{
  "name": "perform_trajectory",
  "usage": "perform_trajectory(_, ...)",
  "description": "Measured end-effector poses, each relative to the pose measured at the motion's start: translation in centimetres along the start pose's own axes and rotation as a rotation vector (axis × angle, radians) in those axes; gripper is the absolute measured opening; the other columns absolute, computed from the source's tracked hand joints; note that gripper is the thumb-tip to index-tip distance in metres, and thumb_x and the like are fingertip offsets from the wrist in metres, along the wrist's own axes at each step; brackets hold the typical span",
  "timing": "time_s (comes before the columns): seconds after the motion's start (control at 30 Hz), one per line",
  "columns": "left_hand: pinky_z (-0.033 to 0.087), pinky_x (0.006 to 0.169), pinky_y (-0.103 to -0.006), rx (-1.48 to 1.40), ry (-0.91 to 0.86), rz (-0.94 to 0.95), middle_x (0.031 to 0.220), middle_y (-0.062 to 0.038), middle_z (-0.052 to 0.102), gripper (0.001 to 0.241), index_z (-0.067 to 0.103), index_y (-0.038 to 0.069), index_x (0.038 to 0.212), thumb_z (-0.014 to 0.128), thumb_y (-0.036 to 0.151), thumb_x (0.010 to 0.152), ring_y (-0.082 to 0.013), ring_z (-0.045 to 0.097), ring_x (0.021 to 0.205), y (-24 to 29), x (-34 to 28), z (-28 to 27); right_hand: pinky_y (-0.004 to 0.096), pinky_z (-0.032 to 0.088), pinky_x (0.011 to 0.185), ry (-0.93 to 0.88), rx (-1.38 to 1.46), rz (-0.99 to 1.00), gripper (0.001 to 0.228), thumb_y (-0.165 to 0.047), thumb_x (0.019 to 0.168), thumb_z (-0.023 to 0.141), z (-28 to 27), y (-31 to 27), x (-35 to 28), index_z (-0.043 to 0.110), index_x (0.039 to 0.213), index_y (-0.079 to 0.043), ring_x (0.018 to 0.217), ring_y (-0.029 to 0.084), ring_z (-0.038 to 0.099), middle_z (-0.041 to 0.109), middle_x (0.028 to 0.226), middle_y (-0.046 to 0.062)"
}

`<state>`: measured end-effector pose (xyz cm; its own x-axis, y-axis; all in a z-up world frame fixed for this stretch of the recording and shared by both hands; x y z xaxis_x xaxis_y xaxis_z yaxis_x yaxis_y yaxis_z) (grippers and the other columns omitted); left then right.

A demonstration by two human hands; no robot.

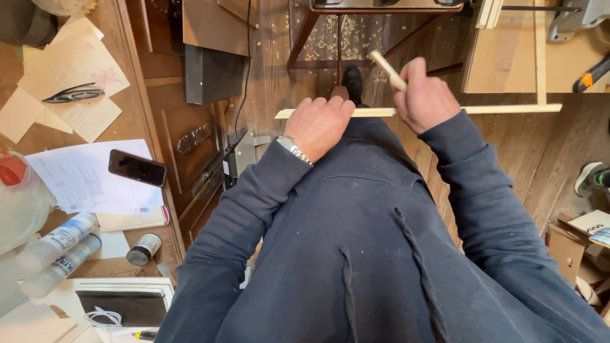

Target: Measuring and cutting small wooden strips using a manual molding cutter and a miter saw in a workshop.

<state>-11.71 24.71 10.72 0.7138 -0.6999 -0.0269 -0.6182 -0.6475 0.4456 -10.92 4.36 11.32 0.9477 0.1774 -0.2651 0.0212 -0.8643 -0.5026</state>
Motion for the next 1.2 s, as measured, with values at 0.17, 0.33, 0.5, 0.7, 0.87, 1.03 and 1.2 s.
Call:
perform_trajectory(0.17,0.052,0.066,-0.0442,-0.161,-0.022,-0.024,0.087,-0.007,0.065,0.007,0.062,0.010,0.100,0.060,0.016,0.095,-0.0295,0.068,0.079,-2.8,0.1,1.2,0.041,0.066,0.085,0.325,0.181,-0.130,0.011,0.001,0.111,0.041,-3.9,5.6,-0.9,0.036,0.121,-0.001,0.089,0.029,0.077,0.073,0.098,0.020)
perform_trajectory(0.33,0.057,0.066,-0.0291,-1.162,-0.443,-0.250,0.092,-0.006,0.073,0.017,0.064,0.001,0.113,0.054,0.007,0.100,-0.0144,0.069,0.070,-4.0,0.5,4.1,0.029,0.032,0.044,0.497,1.315,0.039,0.019,-0.019,0.120,0.039,-9.6,6.5,-4.6,0.038,0.137,-0.012,0.042,0.016,0.043,0.070,0.103,0.019)
perform_trajectory(0.5,0.058,0.066,-0.0260,-1.496,-0.579,-0.238,0.094,-0.006,0.072,0.022,0.062,-0.001,0.119,0.052,0.008,0.102,-0.0105,0.069,0.072,-2.5,3.3,3.3,0.028,0.026,0.044,0.614,1.609,0.053,0.014,-0.021,0.120,0.049,-7.0,10.9,-6.7,0.045,0.118,-0.008,0.043,0.013,0.032,0.053,0.083,0.009)
perform_trajectory(0.7,0.058,0.063,-0.0265,-1.523,-0.596,-0.249,0.092,-0.006,0.072,0.022,0.062,0.000,0.119,0.052,0.008,0.101,-0.0111,0.068,0.070,-2.0,5.4,3.3,0.029,0.027,0.046,0.576,1.408,0.146,0.050,-0.042,0.120,0.055,-4.8,9.3,-6.0,0.044,0.083,-0.011,0.048,0.011,0.032,0.041,0.064,0.003)
perform_trajectory(0.87,0.057,0.065,-0.0381,-0.775,-0.300,-0.140,0.091,-0.009,0.073,0.016,0.066,0.006,0.112,0.056,0.009,0.100,-0.0230,0.069,0.073,-6.8,6.3,1.2,0.027,0.032,0.046,0.398,1.107,0.302,0.037,-0.039,0.113,0.059,-3.3,8.8,-6.1,0.053,0.090,-0.011,0.052,0.010,0.044,0.051,0.067,0.002)
perform_trajectory(1.03,0.047,0.066,-0.0442,0.307,0.003,0.068,0.089,-0.007,0.062,0.009,0.063,0.013,0.105,0.063,0.011,0.097,-0.0292,0.065,0.080,-11.7,8.5,-2.4,0.023,0.042,0.056,0.199,0.966,0.321,0.031,-0.022,0.108,0.067,-0.6,9.7,-5.1,0.052,0.086,-0.007,0.063,0.005,0.052,0.058,0.075,-0.001)
perform_trajectory(1.2,0.046,0.077,-0.0397,0.349,0.136,0.118,0.097,-0.004,0.058,0.019,0.063,0.012,0.117,0.061,0.010,0.098,-0.0255,0.061,0.091,-14.6,11.9,-3.7,0.024,0.044,0.056,0.102,0.827,0.345,0.030,-0.020,0.102,0.069,-0.2,10.0,-2.5,0.055,0.080,-0.007,0.062,0.005,0.052,0.057,0.069,-0.003)
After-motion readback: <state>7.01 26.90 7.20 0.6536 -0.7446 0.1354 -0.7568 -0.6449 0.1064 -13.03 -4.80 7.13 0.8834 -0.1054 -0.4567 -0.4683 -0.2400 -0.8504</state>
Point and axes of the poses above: each hand's wrist, its own x-axis towards the middle knuckle, its own z-axis out of the palm, y = z × x, the point moved 6 cm from there along x, towards the middle knuckle
